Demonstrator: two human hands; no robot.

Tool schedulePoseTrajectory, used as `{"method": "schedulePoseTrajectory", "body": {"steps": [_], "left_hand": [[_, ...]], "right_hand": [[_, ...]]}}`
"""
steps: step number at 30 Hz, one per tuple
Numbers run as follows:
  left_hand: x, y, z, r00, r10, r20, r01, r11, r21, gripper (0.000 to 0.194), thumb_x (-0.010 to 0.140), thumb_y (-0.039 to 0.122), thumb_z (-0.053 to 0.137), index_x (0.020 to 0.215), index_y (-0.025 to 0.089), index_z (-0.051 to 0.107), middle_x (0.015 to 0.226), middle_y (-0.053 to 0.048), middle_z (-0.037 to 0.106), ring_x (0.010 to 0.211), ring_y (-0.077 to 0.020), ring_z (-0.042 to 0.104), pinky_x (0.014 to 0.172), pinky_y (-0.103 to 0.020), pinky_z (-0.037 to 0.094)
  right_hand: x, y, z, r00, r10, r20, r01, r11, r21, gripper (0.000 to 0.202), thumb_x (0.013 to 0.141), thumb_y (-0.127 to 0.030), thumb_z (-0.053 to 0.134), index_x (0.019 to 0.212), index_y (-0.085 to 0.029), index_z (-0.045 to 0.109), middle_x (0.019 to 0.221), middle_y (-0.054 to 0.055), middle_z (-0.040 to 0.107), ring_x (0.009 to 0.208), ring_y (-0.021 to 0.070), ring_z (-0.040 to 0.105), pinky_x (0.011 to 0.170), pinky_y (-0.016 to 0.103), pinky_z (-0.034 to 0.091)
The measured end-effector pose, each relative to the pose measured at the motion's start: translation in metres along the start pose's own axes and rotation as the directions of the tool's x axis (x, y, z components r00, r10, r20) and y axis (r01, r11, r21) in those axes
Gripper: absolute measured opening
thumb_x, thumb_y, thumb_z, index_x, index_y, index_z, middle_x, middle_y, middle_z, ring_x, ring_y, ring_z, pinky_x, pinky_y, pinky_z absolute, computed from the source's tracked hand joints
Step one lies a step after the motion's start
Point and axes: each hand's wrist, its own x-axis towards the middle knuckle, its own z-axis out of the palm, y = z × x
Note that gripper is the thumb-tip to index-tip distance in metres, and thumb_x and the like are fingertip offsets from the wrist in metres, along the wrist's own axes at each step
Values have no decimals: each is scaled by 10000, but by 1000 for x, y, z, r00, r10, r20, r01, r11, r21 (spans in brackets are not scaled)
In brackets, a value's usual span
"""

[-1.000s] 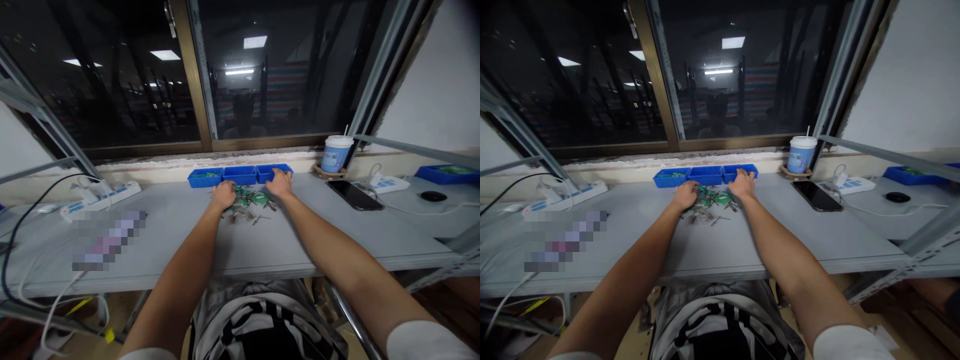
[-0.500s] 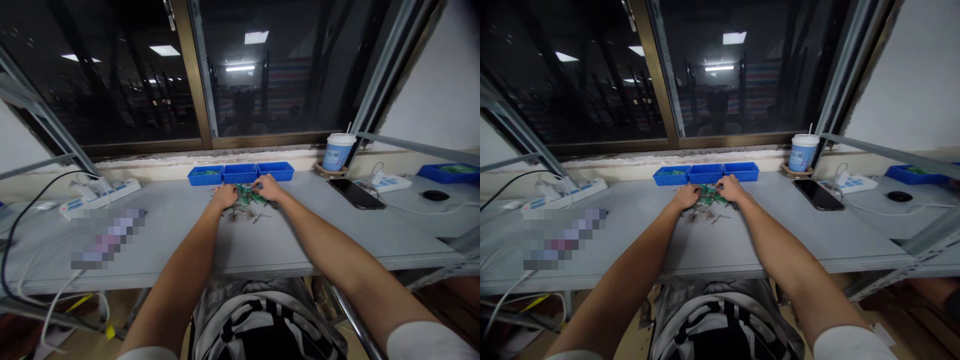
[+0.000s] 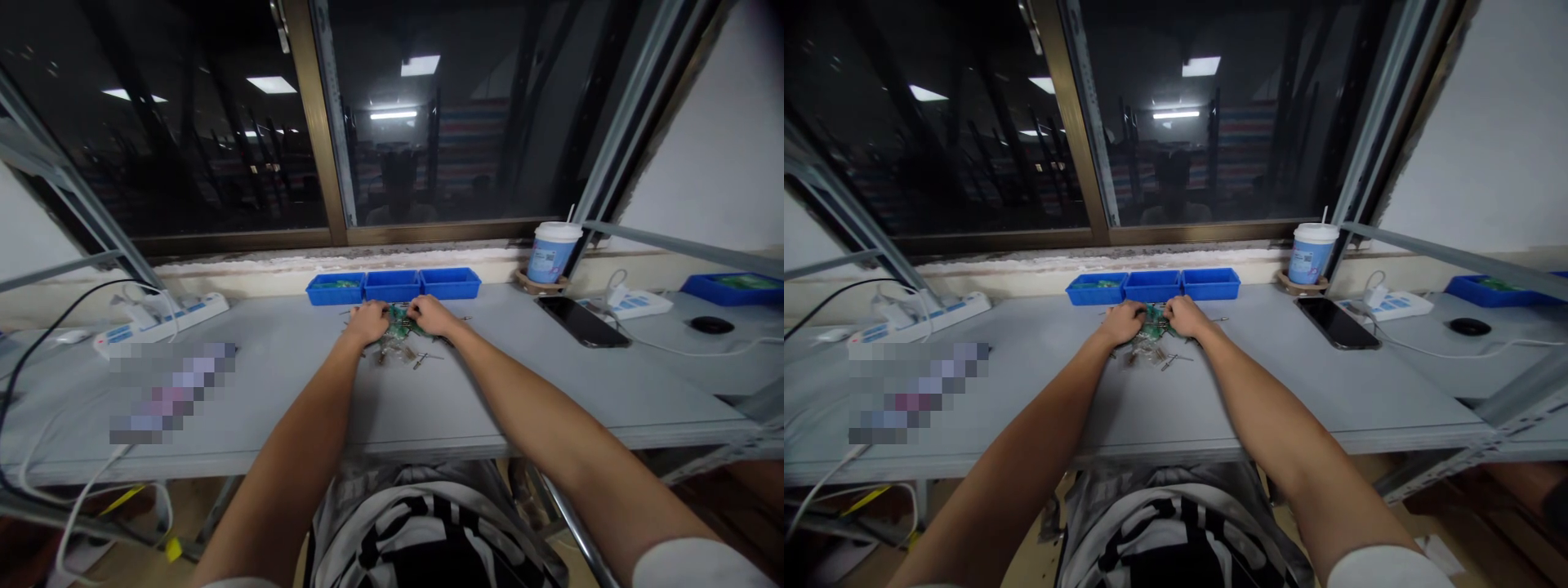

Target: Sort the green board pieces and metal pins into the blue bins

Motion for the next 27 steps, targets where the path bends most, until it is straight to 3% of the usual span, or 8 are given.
{"method": "schedulePoseTrajectory", "body": {"steps": [5, 10, 14, 18, 20, 23, 25, 27], "left_hand": [[-2, 4, -3, 987, 127, -95, -134, 988, -81, 340, 837, 318, 493, 1137, 229, 626, 1203, -77, 621, 1147, -257, 522, 983, -414, 354], [-1, 8, -3, 960, 250, -124, -263, 959, -103, 292, 848, 324, 503, 1072, 217, 658, 1084, -66, 679, 1033, -229, 584, 951, -382, 367], [1, 7, -3, 960, 240, -146, -252, 966, -66, 297, 898, 290, 409, 932, 201, 690, 965, -68, 706, 944, -210, 610, 904, -356, 379], [0, 9, -6, 975, 200, -95, -199, 980, 24, 306, 902, 275, 398, 871, 187, 689, 921, -84, 705, 920, -219, 610, 879, -364, 375], [-1, 10, -6, 975, 197, -105, -197, 980, 15, 287, 899, 282, 412, 919, 201, 686, 969, -80, 696, 957, -222, 600, 888, -366, 371], [-2, 11, -6, 971, 156, -180, -166, 985, -41, 309, 894, 329, 438, 1111, 218, 629, 1087, -80, 663, 1060, -236, 561, 917, -376, 367], [-2, 10, -5, 974, 99, -204, -115, 991, -70, 370, 902, 363, 422, 1201, 206, 573, 1144, -92, 637, 1107, -249, 535, 936, -393, 363], [-1, 7, -4, 983, 49, -180, -64, 995, -82, 390, 913, 380, 391, 1211, 197, 562, 1176, -102, 622, 1132, -259, 518, 952, -412, 357]], "right_hand": [[-2, -7, -7, 986, 126, -111, -127, 992, -3, 293, 889, -322, 445, 759, -167, 657, 864, 111, 692, 805, 184, 583, 708, 260, 362], [-2, -16, -13, 972, 124, -202, -106, 990, 96, 418, 900, -422, 406, 624, -178, 604, 651, 69, 645, 629, 162, 533, 628, 268, 346], [-2, -20, -13, 959, 132, -250, -54, 954, 296, 418, 848, -473, 466, 558, -185, 550, 555, 24, 581, 557, 132, 483, 587, 260, 353], [-3, -17, -10, 976, 107, -189, 28, 799, 600, 286, 732, -465, 590, 691, -182, 576, 610, -4, 596, 580, 126, 517, 574, 247, 392], [-3, -15, -9, 980, 117, -162, 18, 757, 654, 270, 694, -444, 618, 676, -180, 568, 606, -4, 591, 579, 131, 522, 577, 254, 406], [-3, -9, -12, 943, 234, -238, -52, 807, 588, 216, 706, -392, 598, 687, -177, 581, 666, 19, 622, 642, 150, 551, 654, 280, 439], [-5, 0, -15, 884, 329, -334, -149, 872, 466, 168, 728, -319, 566, 793, -172, 614, 798, 49, 661, 768, 175, 577, 778, 312, 442], [-8, 12, -17, 829, 394, -396, -288, 909, 302, 260, 725, -246, 549, 961, -167, 625, 973, 87, 665, 955, 217, 555, 901, 352, 399]]}}
